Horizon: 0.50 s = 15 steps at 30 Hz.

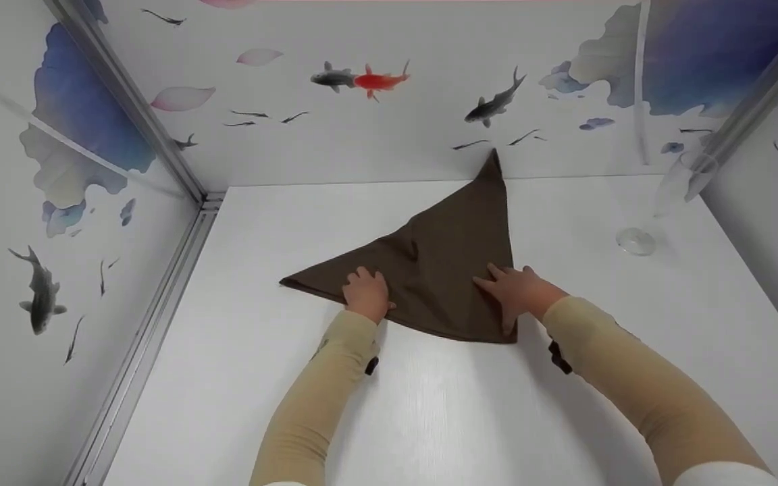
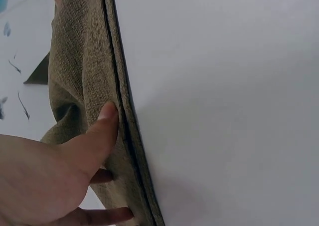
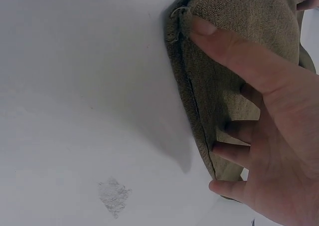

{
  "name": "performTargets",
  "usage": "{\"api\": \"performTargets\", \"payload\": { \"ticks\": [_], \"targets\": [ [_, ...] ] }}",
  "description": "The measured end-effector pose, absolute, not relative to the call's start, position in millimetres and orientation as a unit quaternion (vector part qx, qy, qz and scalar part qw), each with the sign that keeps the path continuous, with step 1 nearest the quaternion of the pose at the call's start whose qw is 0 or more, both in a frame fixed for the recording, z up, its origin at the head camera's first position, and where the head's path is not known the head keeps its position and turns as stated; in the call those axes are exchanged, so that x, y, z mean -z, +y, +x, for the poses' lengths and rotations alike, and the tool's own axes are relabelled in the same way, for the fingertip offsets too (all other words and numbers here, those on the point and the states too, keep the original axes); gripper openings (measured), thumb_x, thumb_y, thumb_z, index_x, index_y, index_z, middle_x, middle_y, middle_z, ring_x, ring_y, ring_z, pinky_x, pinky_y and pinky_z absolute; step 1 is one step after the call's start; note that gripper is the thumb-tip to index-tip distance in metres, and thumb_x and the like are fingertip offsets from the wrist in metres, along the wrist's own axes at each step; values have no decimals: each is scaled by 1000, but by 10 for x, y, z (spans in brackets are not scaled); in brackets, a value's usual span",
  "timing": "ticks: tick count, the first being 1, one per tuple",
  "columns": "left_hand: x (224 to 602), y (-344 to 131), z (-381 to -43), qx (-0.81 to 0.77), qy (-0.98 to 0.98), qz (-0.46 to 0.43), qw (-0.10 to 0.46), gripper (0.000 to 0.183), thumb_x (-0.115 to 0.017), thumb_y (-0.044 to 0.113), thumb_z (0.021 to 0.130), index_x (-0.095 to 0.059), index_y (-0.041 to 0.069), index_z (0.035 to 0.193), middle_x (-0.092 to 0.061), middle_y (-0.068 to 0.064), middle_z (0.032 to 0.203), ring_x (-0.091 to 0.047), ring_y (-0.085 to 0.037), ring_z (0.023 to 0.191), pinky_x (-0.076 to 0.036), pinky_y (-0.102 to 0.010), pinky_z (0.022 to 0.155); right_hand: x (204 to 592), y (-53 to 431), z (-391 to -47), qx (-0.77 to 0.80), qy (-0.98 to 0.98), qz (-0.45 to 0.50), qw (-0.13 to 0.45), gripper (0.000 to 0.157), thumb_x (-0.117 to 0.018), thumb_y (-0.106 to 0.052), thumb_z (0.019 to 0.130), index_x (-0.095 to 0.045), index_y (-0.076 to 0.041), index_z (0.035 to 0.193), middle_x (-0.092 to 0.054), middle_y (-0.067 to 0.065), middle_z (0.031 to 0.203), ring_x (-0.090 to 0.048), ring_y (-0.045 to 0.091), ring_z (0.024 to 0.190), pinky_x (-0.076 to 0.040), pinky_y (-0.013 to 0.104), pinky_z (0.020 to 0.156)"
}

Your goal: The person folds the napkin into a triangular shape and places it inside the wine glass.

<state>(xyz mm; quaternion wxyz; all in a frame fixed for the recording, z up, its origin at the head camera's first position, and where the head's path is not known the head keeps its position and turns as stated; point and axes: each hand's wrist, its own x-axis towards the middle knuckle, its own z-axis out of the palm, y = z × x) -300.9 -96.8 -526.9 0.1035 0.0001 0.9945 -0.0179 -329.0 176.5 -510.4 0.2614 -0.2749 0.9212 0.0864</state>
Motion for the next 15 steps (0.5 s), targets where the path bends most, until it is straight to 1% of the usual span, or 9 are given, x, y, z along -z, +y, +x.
{"api": "performTargets", "payload": {
  "ticks": [2, 4, 7, 9, 11, 13, 15],
  "targets": [
    [5232, -920, -2980, 35, 993, 4, 114, 70, -68, 46, 89, -50, 0, 138, -51, -24, 124, -52, -36, 112, -51, -43, 86, 5110, 1770, -3281, -82, 922, -273, 262, 111, -89, -39, 69, -24, -12, 155, -18, 28, 156, -29, 46, 138, -27, 65, 105],
    [5211, -896, -2971, 48, 992, 13, 119, 64, -67, 46, 90, -55, -2, 131, -55, -23, 119, -56, -34, 108, -51, -41, 84, 5120, 1773, -3276, -75, 923, -269, 264, 111, -89, -38, 69, -24, -12, 155, -17, 28, 156, -28, 47, 138, -26, 65, 105],
    [5207, -890, -2988, 60, 990, 22, 130, 66, -64, 54, 89, -62, -3, 121, -60, -20, 112, -60, -31, 103, -52, -39, 82, 5131, 1772, -3275, -74, 924, -267, 264, 111, -89, -39, 69, -24, -12, 155, -17, 28, 156, -29, 48, 137, -25, 65, 105],
    [5215, -891, -3003, 53, 989, 15, 134, 73, -65, 61, 84, -64, -3, 119, -61, -21, 113, -61, -32, 104, -51, -42, 86, 5133, 1762, -3275, -70, 925, -263, 264, 111, -89, -39, 69, -24, -12, 155, -18, 28, 156, -28, 48, 137, -24, 66, 106],
    [5224, -882, -3017, 45, 988, 6, 146, 84, -65, 67, 80, -62, -5, 123, -58, -25, 121, -59, -37, 110, -49, -46, 93, 5129, 1754, -3272, -69, 926, -262, 261, 111, -89, -40, 69, -24, -13, 155, -18, 28, 156, -29, 48, 137, -23, 67, 106],
    [5229, -864, -3024, 36, 987, -5, 156, 95, -67, 71, 76, -57, -8, 129, -51, -31, 130, -53, -45, 118, -44, -50, 99, 5121, 1747, -3269, -66, 928, -256, 262, 111, -89, -39, 69, -25, -13, 155, -19, 27, 156, -28, 48, 137, -22, 67, 106],
    [5243, -842, -3027, 37, 986, -14, 161, 106, -67, 74, 73, -50, -10, 135, -44, -36, 136, -47, -50, 123, -41, -52, 102, 5118, 1742, -3264, -68, 929, -251, 262, 111, -89, -39, 68, -25, -13, 155, -19, 27, 156, -28, 48, 137, -21, 68, 106]
  ]
}}
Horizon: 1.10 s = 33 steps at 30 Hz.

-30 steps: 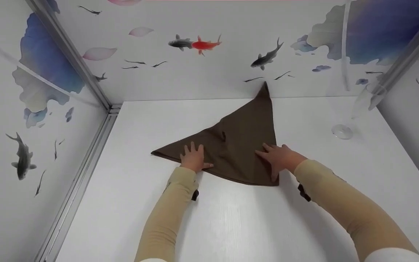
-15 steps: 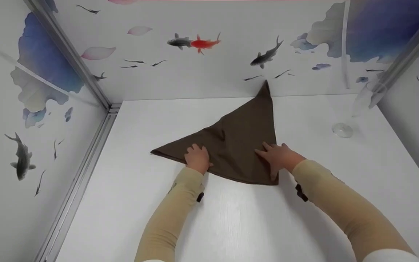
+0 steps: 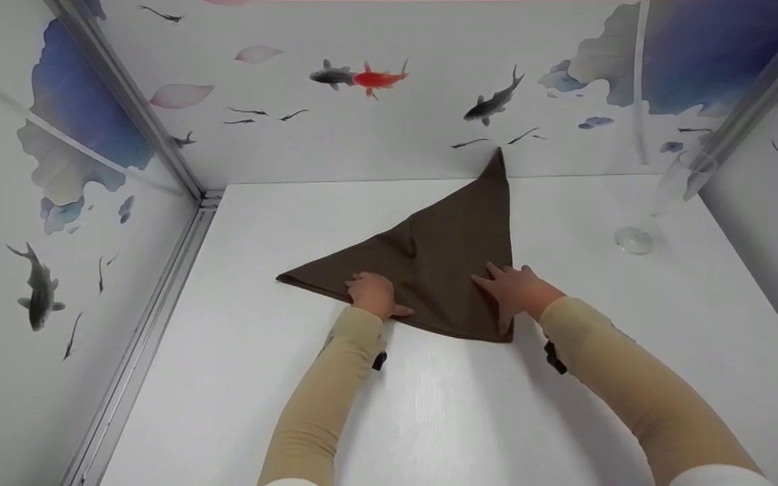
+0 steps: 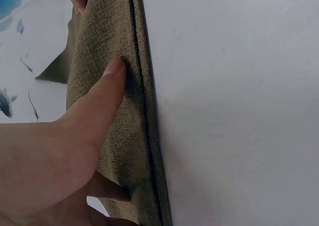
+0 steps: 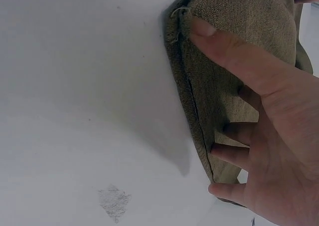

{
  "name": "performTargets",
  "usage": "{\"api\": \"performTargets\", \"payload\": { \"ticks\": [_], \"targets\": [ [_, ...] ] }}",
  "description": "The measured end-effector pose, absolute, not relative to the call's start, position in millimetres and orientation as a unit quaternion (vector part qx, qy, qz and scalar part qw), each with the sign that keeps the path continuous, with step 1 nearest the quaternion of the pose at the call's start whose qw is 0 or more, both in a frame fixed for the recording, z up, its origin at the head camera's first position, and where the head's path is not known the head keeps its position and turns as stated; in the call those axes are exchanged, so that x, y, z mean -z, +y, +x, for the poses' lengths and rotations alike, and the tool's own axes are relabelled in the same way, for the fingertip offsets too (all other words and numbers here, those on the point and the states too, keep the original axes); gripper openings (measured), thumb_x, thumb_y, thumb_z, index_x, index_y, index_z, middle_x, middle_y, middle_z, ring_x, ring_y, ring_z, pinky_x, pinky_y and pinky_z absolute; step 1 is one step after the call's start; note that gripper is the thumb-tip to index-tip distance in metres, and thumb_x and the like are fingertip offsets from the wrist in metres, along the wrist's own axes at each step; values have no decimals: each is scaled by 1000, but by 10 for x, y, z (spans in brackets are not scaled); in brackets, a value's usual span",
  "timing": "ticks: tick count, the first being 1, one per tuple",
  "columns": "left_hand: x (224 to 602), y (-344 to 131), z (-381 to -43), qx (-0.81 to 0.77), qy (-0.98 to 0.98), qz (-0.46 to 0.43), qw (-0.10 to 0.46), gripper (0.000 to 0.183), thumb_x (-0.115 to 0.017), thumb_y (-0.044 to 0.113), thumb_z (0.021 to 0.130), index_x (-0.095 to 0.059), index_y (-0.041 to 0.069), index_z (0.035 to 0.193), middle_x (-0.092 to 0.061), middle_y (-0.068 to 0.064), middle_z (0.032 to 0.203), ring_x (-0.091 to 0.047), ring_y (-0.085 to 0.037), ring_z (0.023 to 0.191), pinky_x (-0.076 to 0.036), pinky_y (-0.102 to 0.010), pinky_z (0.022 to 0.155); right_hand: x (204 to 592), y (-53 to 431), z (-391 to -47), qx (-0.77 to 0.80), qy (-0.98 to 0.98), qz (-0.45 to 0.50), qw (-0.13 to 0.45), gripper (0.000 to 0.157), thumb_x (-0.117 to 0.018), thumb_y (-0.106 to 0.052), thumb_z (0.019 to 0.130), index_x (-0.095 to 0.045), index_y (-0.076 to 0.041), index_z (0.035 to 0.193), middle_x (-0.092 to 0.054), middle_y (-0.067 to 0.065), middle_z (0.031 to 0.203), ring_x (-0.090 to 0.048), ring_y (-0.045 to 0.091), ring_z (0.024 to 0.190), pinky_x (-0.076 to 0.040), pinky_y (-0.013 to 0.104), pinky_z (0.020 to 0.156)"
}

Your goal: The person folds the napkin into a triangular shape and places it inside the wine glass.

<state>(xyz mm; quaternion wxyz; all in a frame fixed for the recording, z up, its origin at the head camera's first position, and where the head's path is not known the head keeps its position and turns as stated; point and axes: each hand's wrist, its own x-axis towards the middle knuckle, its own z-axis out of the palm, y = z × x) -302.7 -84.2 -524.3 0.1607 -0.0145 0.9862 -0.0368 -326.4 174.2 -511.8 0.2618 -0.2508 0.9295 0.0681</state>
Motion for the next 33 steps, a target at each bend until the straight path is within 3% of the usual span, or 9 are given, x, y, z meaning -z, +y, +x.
{"api": "performTargets", "payload": {
  "ticks": [5, 11, 17, 33],
  "targets": [
    [5288, -824, -3033, 52, 983, -40, 172, 124, -61, 83, 68, -34, -9, 146, -34, -38, 144, -37, -52, 131, -36, -52, 106, 5136, 1702, -3253, -70, 932, -241, 262, 111, -88, -41, 69, -24, -12, 155, -19, 27, 156, -29, 48, 137, -20, 68, 107],
    [5279, -833, -3049, 48, 978, -48, 196, 128, -58, 85, 68, -24, -8, 150, -25, -37, 148, -28, -51, 136, -30, -53, 109, 5128, 1676, -3224, -78, 932, -247, 254, 113, -88, -43, 68, -24, -10, 155, -17, 26, 157, -22, 46, 140, -19, 67, 108],
    [5270, -838, -3049, 43, 981, -43, 187, 127, -60, 84, 67, -25, -6, 150, -25, -37, 149, -28, -52, 136, -32, -53, 109, 5119, 1641, -3207, -93, 924, -274, 249, 114, -87, -44, 69, -23, -1, 153, -15, 23, 158, -17, 41, 144, -20, 60, 111],
    [5168, -932, -3098, 41, 982, -26, 184, 124, -65, 79, 69, -23, -3, 152, -21, -35, 152, -24, -49, 139, -31, -49, 110, 5166, 1533, -3161, -65, 925, -256, 274, 118, -85, -47, 71, -20, 13, 148, -12, 32, 155, -19, 45, 142, -22, 50, 114]
  ]
}}
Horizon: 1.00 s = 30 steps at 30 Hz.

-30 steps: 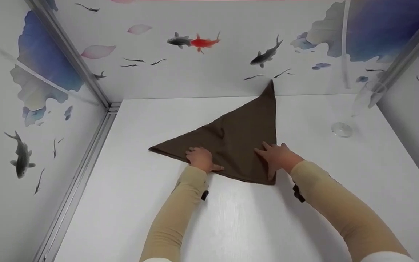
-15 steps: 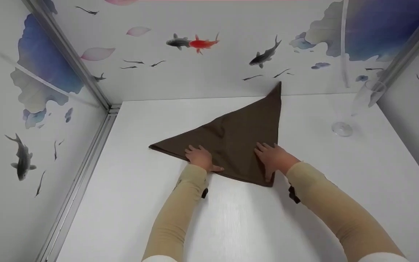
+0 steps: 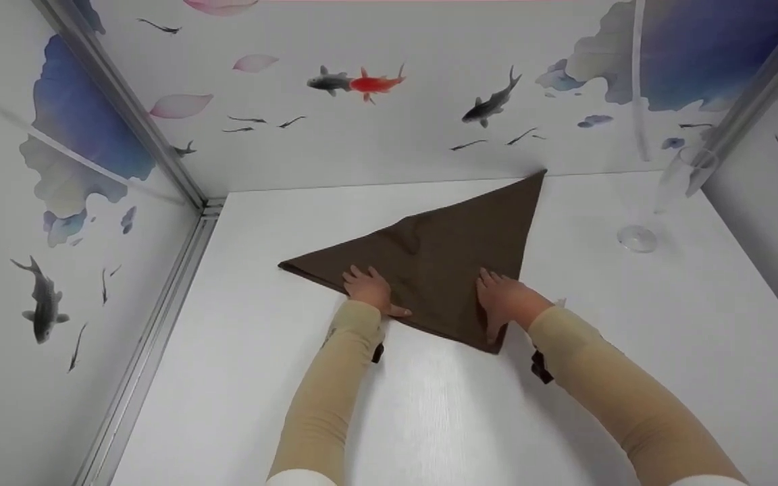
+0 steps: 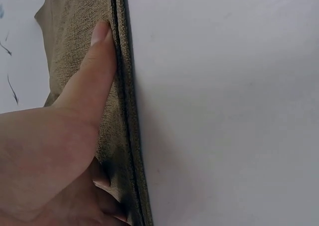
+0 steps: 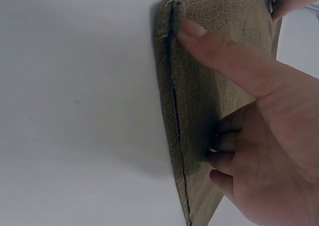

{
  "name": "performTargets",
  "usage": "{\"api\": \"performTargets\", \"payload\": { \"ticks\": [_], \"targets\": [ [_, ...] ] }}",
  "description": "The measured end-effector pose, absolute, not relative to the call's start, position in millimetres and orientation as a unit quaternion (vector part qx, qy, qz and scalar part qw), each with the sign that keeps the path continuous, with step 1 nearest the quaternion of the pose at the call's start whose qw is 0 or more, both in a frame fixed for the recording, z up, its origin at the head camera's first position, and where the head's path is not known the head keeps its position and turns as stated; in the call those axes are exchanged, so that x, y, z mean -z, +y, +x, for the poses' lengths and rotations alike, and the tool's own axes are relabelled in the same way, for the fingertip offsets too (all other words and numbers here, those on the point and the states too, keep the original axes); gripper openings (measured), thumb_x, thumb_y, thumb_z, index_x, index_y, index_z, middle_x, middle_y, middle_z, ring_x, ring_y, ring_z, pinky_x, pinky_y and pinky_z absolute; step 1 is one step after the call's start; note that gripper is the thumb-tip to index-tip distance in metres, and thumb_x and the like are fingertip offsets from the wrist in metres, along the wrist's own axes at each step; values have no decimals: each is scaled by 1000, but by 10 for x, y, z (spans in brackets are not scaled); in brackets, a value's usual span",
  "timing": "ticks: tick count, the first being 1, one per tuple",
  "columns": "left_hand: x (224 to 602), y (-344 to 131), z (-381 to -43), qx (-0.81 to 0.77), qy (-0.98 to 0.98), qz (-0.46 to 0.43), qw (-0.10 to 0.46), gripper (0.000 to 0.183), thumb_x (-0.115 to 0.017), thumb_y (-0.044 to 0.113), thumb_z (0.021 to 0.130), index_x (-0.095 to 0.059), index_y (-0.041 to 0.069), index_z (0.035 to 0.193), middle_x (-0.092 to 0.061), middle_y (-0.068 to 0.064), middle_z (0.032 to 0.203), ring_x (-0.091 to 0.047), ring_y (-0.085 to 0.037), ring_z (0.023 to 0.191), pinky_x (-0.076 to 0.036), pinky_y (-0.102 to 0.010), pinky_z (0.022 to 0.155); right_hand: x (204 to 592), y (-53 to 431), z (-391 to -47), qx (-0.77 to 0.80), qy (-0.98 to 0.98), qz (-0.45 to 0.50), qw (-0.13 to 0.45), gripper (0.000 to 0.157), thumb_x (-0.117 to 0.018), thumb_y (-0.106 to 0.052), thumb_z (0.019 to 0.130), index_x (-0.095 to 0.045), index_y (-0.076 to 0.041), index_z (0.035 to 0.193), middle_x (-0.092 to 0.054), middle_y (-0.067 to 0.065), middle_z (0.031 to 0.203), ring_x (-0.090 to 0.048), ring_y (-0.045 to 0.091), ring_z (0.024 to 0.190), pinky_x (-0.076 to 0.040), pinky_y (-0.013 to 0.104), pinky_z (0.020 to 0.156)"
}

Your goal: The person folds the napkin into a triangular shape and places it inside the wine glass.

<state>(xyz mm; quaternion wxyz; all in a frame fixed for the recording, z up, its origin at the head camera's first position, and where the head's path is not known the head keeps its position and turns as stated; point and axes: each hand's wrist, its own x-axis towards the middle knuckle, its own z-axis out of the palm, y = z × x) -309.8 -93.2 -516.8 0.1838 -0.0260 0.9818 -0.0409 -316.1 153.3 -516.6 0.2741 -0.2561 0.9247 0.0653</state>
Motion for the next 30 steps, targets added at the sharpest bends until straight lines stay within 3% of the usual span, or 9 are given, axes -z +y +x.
{"api": "performTargets", "payload": {
  "ticks": [16, 30],
  "targets": [
    [5135, -1078, -3214, 43, 984, 17, 170, 120, -68, 74, 71, -24, -5, 151, -22, -34, 151, -26, -49, 138, -31, -48, 110, 5139, 1375, -3043, -44, 934, -199, 293, 116, -82, -50, 74, -19, 14, 148, -10, 34, 155, -16, 47, 142, -21, 53, 113],
    [5101, -1212, -3250, 22, 985, 53, 161, 114, -72, 67, 74, -27, -7, 150, -23, -37, 150, -25, -52, 137, -31, -49, 110, 5165, 1222, -2957, -40, 938, -166, 300, 118, -81, -53, 73, -20, 16, 147, -11, 38, 153, -17, 51, 140, -32, 56, 107]
  ]
}}
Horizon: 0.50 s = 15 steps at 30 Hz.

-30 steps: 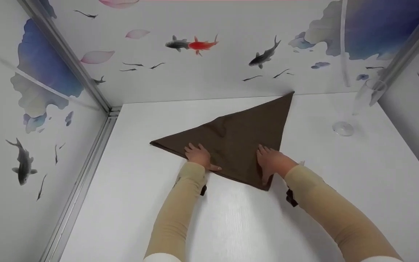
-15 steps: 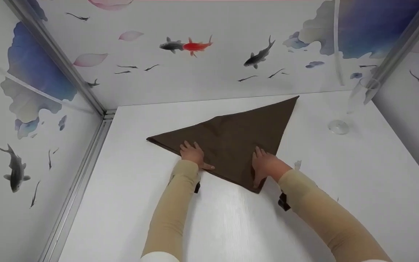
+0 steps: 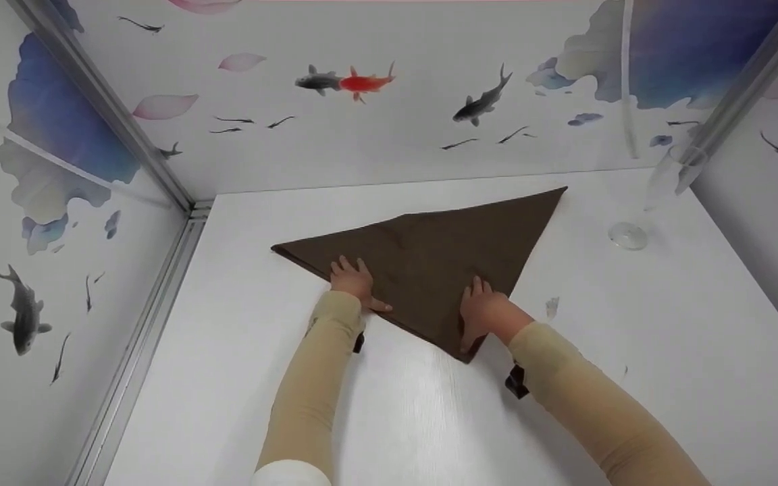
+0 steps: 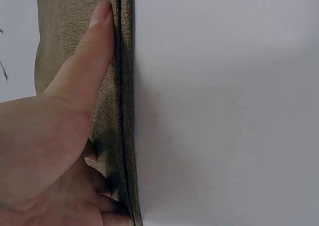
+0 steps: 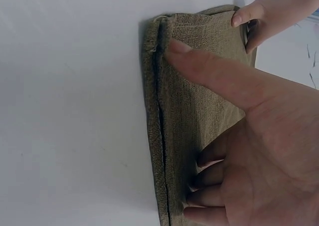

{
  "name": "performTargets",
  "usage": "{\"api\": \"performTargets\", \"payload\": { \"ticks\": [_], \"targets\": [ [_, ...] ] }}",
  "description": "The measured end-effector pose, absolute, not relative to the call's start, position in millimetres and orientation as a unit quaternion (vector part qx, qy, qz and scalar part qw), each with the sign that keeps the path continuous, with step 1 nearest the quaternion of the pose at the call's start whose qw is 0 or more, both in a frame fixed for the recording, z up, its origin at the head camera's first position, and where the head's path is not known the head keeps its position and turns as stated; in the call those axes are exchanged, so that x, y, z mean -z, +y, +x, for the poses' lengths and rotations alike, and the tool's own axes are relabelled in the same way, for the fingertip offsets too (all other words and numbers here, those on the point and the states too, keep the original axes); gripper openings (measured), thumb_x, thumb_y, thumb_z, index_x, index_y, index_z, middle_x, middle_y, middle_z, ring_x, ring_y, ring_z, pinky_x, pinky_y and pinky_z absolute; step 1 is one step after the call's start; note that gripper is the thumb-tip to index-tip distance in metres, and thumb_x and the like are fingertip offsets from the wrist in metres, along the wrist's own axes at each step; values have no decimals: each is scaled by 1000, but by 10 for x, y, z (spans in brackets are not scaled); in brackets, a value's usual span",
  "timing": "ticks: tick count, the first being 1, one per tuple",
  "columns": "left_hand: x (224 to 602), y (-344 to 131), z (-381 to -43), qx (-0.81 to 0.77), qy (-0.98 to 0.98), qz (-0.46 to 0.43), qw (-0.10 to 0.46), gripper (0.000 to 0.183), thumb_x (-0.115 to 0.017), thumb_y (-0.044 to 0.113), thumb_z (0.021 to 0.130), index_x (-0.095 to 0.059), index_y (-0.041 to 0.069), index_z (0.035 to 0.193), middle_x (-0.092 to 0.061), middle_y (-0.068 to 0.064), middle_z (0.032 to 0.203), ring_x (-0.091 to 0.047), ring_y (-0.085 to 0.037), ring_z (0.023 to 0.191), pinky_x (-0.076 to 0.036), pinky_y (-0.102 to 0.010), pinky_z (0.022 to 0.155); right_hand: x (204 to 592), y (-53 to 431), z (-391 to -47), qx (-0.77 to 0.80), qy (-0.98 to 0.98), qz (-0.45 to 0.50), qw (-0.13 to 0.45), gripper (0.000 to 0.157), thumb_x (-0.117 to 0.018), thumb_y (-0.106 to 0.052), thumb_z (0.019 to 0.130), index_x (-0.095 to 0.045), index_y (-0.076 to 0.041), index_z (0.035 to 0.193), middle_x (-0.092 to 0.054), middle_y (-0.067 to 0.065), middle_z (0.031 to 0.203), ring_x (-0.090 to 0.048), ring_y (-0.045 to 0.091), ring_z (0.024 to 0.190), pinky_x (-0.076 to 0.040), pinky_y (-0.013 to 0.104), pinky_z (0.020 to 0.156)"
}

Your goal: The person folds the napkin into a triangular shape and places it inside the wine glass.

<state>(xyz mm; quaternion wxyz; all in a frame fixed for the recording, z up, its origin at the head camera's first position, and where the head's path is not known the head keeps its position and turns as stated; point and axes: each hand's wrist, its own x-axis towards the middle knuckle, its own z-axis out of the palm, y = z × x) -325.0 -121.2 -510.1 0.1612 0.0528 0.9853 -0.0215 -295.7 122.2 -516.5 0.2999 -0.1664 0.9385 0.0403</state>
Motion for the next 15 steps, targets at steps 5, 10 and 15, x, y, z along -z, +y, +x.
{"api": "performTargets", "payload": {
  "ticks": [5, 10, 15],
  "targets": [
    [5084, -1228, -3266, 15, 984, 49, 172, 116, -73, 66, 74, -24, -5, 151, -19, -36, 151, -21, -51, 139, -29, -48, 111, 5148, 1192, -2925, -33, 940, -158, 302, 120, -81, -55, 72, -19, 15, 147, -10, 38, 153, -17, 51, 140, -30, 57, 108],
    [5103, -1262, -3319, -4, 981, 53, 184, 117, -74, 63, 74, -20, -4, 152, -14, -36, 152, -16, -52, 140, -24, -49, 113, 5145, 1179, -2897, -21, 942, -150, 300, 119, -80, -55, 73, -19, 15, 147, -9, 38, 152, -16, 51, 140, -32, 57, 106],
    [5140, -1322, -3371, -3, 980, 69, 186, 117, -73, 64, 75, -18, -4, 153, -13, -37, 152, -15, -52, 140, -22, -50, 114, 5177, 1178, -2848, -5, 945, -154, 288, 116, -78, -56, 75, -20, 13, 148, -11, 38, 152, -16, 52, 140, -27, 60, 108]
  ]
}}
